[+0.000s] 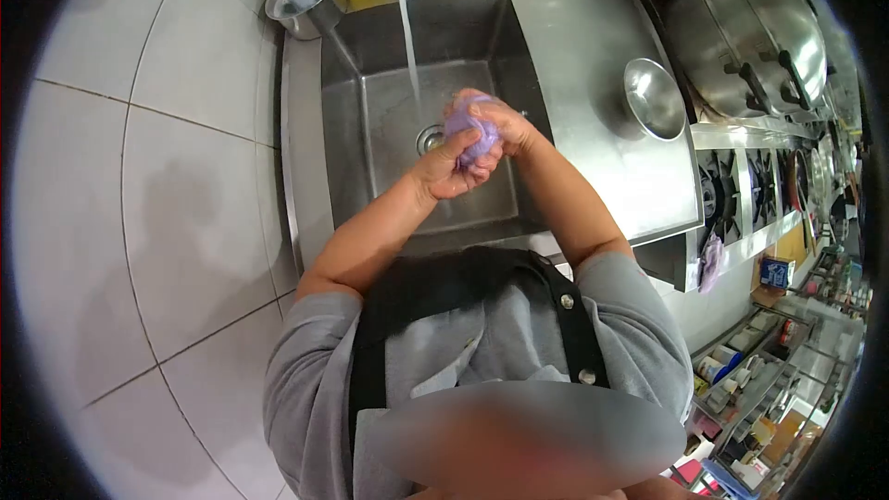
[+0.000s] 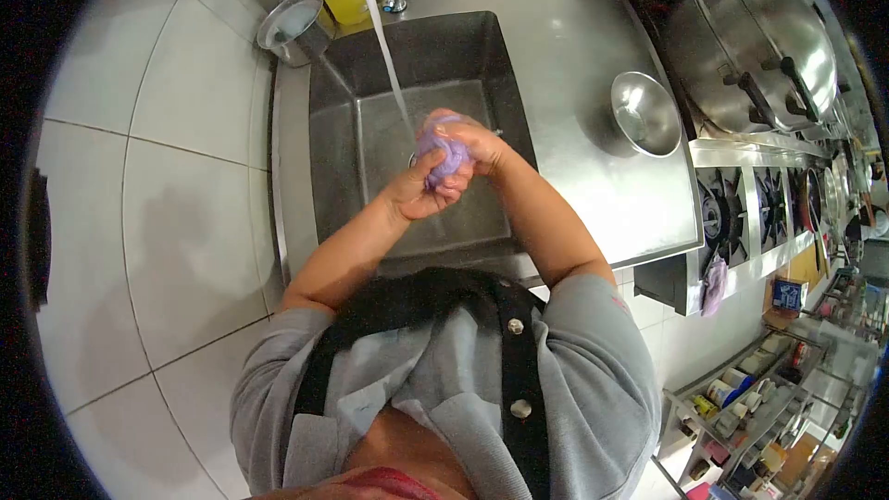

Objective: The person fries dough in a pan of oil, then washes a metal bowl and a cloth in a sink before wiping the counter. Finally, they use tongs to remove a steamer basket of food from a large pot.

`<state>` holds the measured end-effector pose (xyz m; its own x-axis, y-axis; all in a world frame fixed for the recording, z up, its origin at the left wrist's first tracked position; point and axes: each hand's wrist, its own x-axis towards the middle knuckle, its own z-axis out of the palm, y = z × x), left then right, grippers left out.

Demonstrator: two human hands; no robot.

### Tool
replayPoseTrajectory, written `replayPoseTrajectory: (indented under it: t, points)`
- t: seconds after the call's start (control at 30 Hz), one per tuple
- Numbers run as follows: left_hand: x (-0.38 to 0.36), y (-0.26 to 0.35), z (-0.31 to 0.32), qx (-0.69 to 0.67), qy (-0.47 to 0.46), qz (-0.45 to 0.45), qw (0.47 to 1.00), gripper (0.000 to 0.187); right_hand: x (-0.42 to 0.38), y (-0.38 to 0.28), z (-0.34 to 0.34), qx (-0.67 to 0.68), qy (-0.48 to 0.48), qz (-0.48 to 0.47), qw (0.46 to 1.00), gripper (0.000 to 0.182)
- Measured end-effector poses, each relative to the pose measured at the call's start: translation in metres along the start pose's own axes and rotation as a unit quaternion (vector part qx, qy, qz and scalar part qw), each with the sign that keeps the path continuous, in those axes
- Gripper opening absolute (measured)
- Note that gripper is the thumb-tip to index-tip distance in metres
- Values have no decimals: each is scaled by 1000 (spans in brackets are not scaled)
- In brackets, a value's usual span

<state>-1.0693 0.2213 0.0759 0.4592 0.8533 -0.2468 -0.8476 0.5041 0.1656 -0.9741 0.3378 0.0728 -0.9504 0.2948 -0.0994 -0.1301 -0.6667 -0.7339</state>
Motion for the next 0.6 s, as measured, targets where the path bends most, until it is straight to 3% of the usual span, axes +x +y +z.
replayPoseTrajectory:
  t: [0.07, 0.1, 0.2, 0.37, 0.47, 0.53, 0.6]
  points:
    - [-2, -3, -2, -2, -6, -34, 999, 32, -2, -6, 1, -63, 34, 34, 997, 32]
    - [-2, -6, -1, 15, 35, -20, 999, 28, -3, -9, 10, -109, 79, 55, 989, 29]
    - [2, -8, 3, 79, 138, 12, 987, 17, 3, -9, 11, -236, 67, 43, 969, 31]
    - [19, -15, -6, 239, 239, 62, 939, 11, 5, -10, 20, -496, 125, -7, 859, 28]
    - [34, -17, -24, 425, 336, 58, 838, 13, 11, 6, 6, -568, 144, -23, 810, 26]
    - [46, -28, -39, 574, 380, 158, 708, 24, 14, 21, 0, -621, 183, -44, 761, 26]
    - [61, -39, -56, 696, 424, 237, 528, 31, 14, 45, -10, -632, 218, -38, 743, 25]
